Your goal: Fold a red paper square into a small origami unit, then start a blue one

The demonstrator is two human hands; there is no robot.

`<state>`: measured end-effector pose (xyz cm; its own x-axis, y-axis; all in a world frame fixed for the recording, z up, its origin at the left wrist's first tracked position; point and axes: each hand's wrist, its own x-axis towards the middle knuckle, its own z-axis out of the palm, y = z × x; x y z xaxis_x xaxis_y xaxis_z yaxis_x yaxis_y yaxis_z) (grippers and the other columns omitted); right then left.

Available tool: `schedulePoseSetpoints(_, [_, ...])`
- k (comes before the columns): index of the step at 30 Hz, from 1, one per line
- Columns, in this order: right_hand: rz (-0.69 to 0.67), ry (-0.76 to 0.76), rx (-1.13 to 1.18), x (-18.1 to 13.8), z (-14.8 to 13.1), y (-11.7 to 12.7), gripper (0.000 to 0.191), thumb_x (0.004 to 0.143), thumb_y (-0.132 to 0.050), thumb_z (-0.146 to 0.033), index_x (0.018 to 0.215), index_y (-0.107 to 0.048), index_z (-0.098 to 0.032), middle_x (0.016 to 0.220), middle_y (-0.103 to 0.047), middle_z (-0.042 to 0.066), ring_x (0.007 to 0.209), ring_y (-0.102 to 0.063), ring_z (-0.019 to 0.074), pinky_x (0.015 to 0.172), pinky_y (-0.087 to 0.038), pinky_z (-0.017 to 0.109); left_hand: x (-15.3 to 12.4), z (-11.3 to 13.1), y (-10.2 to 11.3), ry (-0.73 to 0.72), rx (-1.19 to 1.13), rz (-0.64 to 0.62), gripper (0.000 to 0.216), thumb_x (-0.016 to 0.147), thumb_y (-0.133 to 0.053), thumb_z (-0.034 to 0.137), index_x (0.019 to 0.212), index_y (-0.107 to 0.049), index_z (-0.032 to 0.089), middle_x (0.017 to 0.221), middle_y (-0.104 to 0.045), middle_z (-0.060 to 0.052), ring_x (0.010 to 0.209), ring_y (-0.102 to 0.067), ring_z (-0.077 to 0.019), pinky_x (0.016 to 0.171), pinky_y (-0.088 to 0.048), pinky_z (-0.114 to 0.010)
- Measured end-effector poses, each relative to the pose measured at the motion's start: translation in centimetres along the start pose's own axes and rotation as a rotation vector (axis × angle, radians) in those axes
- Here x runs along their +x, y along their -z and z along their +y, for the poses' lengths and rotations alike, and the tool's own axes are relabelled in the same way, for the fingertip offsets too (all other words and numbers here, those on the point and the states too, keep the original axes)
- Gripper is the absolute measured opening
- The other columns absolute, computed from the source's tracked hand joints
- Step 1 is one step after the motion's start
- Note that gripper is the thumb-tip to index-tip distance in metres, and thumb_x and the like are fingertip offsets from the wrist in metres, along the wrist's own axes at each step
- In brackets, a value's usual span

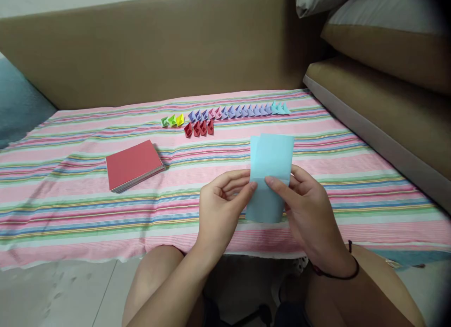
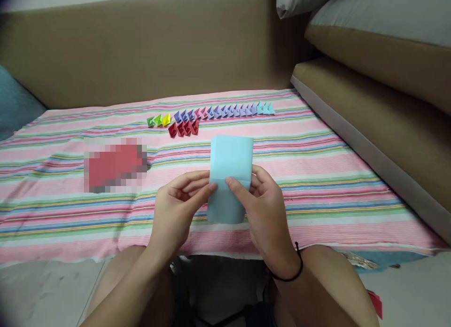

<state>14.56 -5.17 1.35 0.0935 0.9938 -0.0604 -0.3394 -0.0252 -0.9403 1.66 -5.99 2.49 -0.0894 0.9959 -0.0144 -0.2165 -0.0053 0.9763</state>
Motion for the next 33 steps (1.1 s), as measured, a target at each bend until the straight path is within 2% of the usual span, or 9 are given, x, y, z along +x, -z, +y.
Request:
schedulePoseSetpoints(4, [0.003, 0.031, -0.006, -0.11, -0.05, 0.0, 0.028, 0.07, -0.075, -0.026, 0.095, -0.063, -0.022, 0.086, -0.071, 0.001, 0.074, -0.064, 0.0141, 0.061, -0.052, 0.024, -0.18, 0.23, -0.01, 0.04, 0.027, 0.006, 0.024, 0.07, -0.073, 0.025, 0.092, -0.07, 0.016, 0.088, -0.074, -0.006, 0.083, -0.069, -0.0184, 0.065, -0.056, -0.021])
schedulePoseSetpoints(22, [0.005, 0.052, -0.083, -0.12, 0.11, 0.16, 0.031, 0.071, -0.074, -0.03, 0.098, -0.062, -0.024, 0.089, -0.071, 0.002, 0.076, -0.065, 0.0169, 0.063, -0.054, 0.029, -0.27, 0.68, -0.1, 0.101, -0.003, 0.004, 0.023, 0.069, -0.074, 0.025, 0.091, -0.071, 0.016, 0.087, -0.074, -0.007, 0.086, -0.069, -0.0232, 0.068, -0.057, -0.026])
schedulePoseSetpoints(33, [0.008, 0.06, -0.108, -0.12, 0.3, 0.22, 0.032, 0.07, -0.074, -0.03, 0.098, -0.061, -0.025, 0.089, -0.071, 0.002, 0.076, -0.066, 0.0181, 0.064, -0.054, 0.03, -0.16, 0.37, 0.03, 0.111, 0.016, 0.031, 0.023, 0.067, -0.075, 0.029, 0.087, -0.072, 0.017, 0.082, -0.074, -0.006, 0.076, -0.069, -0.02, 0.064, -0.055, -0.025])
